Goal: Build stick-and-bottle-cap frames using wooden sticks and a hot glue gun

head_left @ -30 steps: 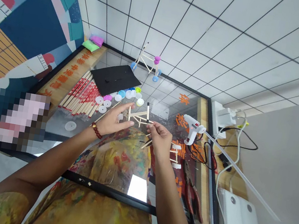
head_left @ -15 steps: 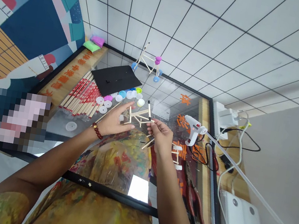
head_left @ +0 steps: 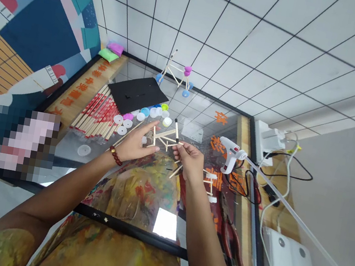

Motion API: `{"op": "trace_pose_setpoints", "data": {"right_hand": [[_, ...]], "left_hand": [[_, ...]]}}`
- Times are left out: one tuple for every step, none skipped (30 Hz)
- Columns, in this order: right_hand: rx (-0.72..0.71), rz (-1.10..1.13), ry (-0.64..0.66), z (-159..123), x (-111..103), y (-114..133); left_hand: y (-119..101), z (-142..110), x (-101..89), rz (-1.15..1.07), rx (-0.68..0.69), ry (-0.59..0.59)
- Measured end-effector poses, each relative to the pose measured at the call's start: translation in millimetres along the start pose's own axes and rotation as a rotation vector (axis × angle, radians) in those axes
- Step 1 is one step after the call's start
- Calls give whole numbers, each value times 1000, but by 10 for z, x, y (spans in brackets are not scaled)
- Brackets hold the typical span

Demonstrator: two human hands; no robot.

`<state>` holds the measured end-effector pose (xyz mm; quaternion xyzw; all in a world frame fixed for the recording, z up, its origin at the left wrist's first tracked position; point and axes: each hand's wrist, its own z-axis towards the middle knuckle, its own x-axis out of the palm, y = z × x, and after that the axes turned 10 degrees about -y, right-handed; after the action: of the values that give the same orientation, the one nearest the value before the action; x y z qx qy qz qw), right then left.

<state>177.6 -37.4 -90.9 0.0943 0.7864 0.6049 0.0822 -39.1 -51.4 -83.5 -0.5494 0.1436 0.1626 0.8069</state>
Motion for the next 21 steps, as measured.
{"op": "trace_pose_setpoints", "data": {"right_hand": [[-4,-11,-1,9,-4,-11],[-9,-20,-2,18,-9,-23],[-16,-28,-1,27,-14,-35],[-24,-36,2,33,-20,-48],[-34,-44,3,39,-25,-61],[-43,-53,3,43,-30,-74],[-51,-63,2,45,-33,-86],[-57,-73,-2,46,-35,-97],[-62,-82,-8,46,-35,-107],[-67,-90,-16,45,-33,-116],[-73,-95,-26,43,-30,-124],[-79,-99,-36,41,-26,-131],[-85,-102,-46,39,-21,-137],[-90,-104,-53,37,-16,-142],[-93,-106,-57,35,-12,-146],[-96,-108,-58,33,-9,-149],[-100,-111,-58,32,-7,-151],[-102,-115,-59,30,-6,-153],[-104,-120,-59,29,-6,-156],[-106,-125,-60,28,-8,-158],[-109,-132,-60,27,-9,-161]], "left_hand": [[3,0,3,-2,2,0],[8,-1,6,-5,3,-1],[13,-2,9,-10,5,-2],[18,-3,12,-14,8,-5],[22,-4,15,-16,10,-8],[23,-5,17,-15,13,-11],[22,-4,18,-12,15,-14],[19,-3,18,-8,14,-15],[14,-1,17,-4,11,-13],[8,1,16,1,6,-11],[3,4,15,4,0,-8],[-1,6,15,6,-4,-6],[-5,7,15,7,-6,-5],[-7,8,15,6,-6,-5],[-8,8,15,3,-6,-6],[-8,8,15,2,-7,-7],[-9,8,15,2,-7,-7],[-10,7,15,3,-7,-8],[-11,7,14,5,-7,-7],[-11,6,15,7,-8,-6],[-11,5,15,8,-11,-3]]}}
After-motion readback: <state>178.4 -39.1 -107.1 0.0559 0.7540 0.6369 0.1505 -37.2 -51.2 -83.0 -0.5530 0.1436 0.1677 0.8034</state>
